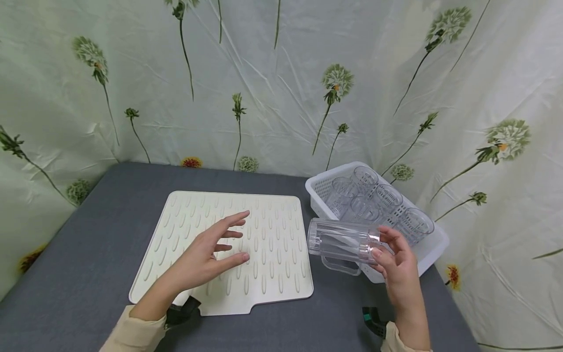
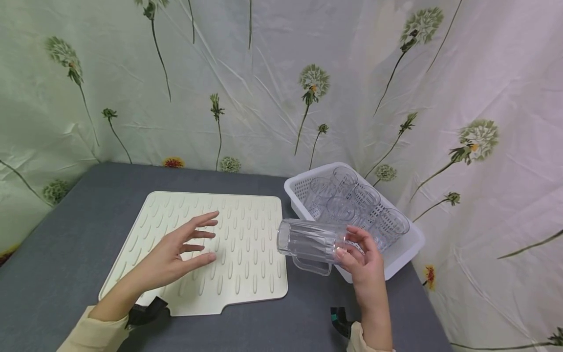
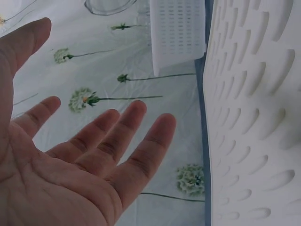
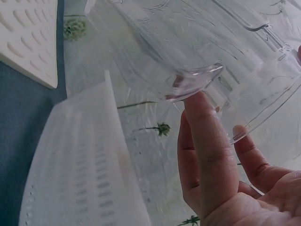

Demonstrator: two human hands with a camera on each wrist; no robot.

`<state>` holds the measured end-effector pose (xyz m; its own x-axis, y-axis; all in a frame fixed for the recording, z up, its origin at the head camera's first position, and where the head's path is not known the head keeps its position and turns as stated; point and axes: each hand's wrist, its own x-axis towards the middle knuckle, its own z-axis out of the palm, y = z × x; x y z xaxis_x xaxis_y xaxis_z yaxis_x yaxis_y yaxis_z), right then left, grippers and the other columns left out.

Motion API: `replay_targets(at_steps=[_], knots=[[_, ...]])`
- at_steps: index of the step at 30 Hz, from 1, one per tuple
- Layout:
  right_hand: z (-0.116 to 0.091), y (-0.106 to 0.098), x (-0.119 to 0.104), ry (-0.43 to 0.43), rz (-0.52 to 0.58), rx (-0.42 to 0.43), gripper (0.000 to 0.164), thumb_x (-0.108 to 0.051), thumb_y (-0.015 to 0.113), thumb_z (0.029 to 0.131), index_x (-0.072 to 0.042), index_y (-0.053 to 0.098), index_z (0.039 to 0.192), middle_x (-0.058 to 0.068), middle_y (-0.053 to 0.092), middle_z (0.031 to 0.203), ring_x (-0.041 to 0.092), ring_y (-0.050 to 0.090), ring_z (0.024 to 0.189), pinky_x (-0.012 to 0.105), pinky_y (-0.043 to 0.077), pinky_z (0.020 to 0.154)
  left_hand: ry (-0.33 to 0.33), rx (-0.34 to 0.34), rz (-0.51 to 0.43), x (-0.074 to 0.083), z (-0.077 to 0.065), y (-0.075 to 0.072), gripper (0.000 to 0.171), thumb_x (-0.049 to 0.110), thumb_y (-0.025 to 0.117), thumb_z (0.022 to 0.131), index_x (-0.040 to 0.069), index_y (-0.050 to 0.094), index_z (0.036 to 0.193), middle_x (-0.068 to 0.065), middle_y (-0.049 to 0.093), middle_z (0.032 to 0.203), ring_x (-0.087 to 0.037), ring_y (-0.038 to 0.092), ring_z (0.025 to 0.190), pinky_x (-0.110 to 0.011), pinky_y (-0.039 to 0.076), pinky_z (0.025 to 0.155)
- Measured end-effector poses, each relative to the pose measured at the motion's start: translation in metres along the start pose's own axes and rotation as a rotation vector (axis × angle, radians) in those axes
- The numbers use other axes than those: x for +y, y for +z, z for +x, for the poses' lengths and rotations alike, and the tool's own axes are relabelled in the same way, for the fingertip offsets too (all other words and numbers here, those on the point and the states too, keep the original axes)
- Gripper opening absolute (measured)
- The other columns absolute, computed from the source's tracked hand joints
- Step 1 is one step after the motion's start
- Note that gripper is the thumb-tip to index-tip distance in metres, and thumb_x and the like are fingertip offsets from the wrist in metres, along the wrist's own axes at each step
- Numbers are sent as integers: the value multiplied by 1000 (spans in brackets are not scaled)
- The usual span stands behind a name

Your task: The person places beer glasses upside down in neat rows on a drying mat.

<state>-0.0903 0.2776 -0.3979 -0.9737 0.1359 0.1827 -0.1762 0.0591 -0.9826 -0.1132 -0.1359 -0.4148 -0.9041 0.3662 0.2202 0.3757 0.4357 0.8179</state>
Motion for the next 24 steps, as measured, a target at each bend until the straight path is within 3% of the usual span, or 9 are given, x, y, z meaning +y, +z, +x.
replay_targets(at_steps=[8, 24], knots=[[1, 17, 8, -35, 73, -67, 45, 3, 57, 95, -21, 61, 133, 2, 61, 121, 10, 72, 106, 26, 66, 76, 32, -30, -42, 0, 2, 5, 86, 38, 84, 96, 45, 34, 165, -5, 53, 161, -32, 68, 133, -52, 63, 100], [5, 43, 25, -11, 187, -192, 40, -5, 60, 95, -18, 61, 133, 3, 63, 123, 12, 71, 104, 30, 67, 81, 55, -44, -102, 2, 2, 15, 90, 34, 86, 94, 45, 33, 166, -2, 49, 163, -27, 66, 135, -44, 63, 101]])
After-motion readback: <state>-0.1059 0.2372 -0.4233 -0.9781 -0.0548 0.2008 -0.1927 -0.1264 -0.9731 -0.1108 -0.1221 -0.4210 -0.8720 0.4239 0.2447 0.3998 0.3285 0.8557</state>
